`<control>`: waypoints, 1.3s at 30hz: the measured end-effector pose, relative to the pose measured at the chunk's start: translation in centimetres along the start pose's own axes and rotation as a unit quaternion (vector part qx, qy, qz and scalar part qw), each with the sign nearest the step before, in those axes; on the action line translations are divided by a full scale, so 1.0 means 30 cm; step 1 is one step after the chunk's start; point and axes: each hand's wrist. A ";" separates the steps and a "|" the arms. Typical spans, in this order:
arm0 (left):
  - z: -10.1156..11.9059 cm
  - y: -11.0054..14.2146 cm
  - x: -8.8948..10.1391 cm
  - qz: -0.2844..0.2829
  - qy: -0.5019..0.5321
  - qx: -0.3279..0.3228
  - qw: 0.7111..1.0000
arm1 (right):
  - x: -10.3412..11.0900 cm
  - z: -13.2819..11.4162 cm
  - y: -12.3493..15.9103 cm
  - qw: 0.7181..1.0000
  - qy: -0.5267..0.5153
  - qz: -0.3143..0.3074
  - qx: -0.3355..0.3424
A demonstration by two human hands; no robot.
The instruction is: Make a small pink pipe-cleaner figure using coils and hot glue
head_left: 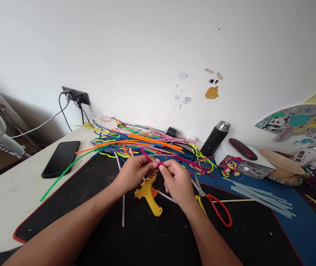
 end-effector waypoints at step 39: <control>-0.012 0.002 0.021 0.013 -0.109 -0.061 0.992 | -0.004 0.045 -0.013 0.988 0.139 0.001 0.061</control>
Point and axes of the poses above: each hand's wrist, its own y-axis away from the middle knuckle, its own x-axis out of the back of the hand, z = x × y, and after that the axes turned 7 degrees about -z, right-handed
